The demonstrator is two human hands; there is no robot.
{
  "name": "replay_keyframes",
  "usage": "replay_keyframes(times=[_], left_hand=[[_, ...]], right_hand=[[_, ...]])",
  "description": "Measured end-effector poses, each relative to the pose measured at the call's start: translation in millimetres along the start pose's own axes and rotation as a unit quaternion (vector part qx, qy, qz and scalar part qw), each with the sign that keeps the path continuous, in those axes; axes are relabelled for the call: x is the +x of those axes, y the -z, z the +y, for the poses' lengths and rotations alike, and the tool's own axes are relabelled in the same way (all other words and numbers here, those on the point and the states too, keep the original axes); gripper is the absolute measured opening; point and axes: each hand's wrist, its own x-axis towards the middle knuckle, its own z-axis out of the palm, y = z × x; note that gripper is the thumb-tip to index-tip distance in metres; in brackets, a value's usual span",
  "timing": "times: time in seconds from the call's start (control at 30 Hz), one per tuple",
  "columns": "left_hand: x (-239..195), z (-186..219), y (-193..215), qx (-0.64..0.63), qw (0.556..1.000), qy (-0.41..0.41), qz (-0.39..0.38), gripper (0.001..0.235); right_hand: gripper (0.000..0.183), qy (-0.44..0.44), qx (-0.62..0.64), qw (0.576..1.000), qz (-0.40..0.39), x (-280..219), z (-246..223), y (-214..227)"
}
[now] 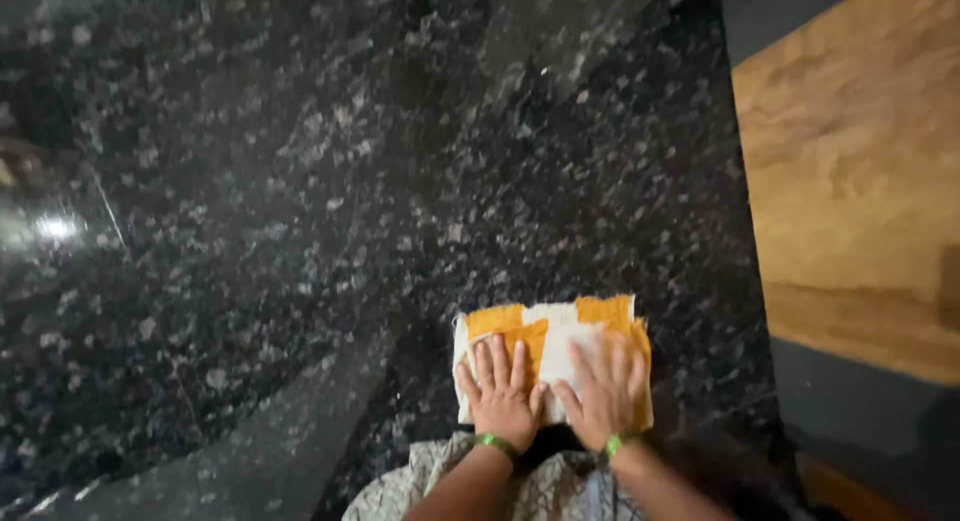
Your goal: The person wipes a dark tiled floor with a yellow and white cloth, periodically dipping the cloth into a blue basin of water to rinse it. The person moves the basin aside to reach different areas and continues wiping the floor surface.
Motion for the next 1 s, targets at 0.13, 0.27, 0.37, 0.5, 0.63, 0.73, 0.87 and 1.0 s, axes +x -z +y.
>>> replay_keyframes(times=[0.13, 0.27, 0.37, 0.5, 0.63, 0.73, 0.87, 1.0], left_hand=[[47, -7, 10, 0.023, 0.999, 0.022, 0.036, 0.069], [154, -23, 22, 0.075, 0.994, 0.075, 0.039, 0.068], [247, -21, 30, 0.069, 0.993, 0.050, 0.087, 0.066], [380, 3, 36, 0.070, 0.992, 0.069, 0.075, 0.069], [472, 35, 31, 0.068, 0.994, 0.070, 0.053, 0.071], [499, 50, 25, 0.070, 0.995, 0.066, 0.017, 0.073], [481, 49, 35, 0.104, 0.994, 0.041, 0.006, 0.073], [404, 64, 16, 0.099, 0.995, 0.001, -0.013, 0.072]], right_hand=[[0.081, -0.212, 0.002, 0.977, 0.034, 52, -52, -13], [0.075, -0.060, 0.013, 0.998, 0.026, 181, -41, -4], [0.073, 0.008, 0.017, 0.999, 0.048, 281, -21, 15], [0.070, 0.026, 0.006, 0.995, 0.091, 412, 18, 42], [0.072, -0.033, 0.012, 0.999, 0.040, 492, 64, 62], [0.068, -0.082, 0.022, 0.996, -0.017, 508, 87, 64], [0.070, -0.036, 0.008, 0.996, 0.077, 484, 80, 62], [0.076, -0.053, 0.008, 0.997, 0.048, 395, 93, 48]])
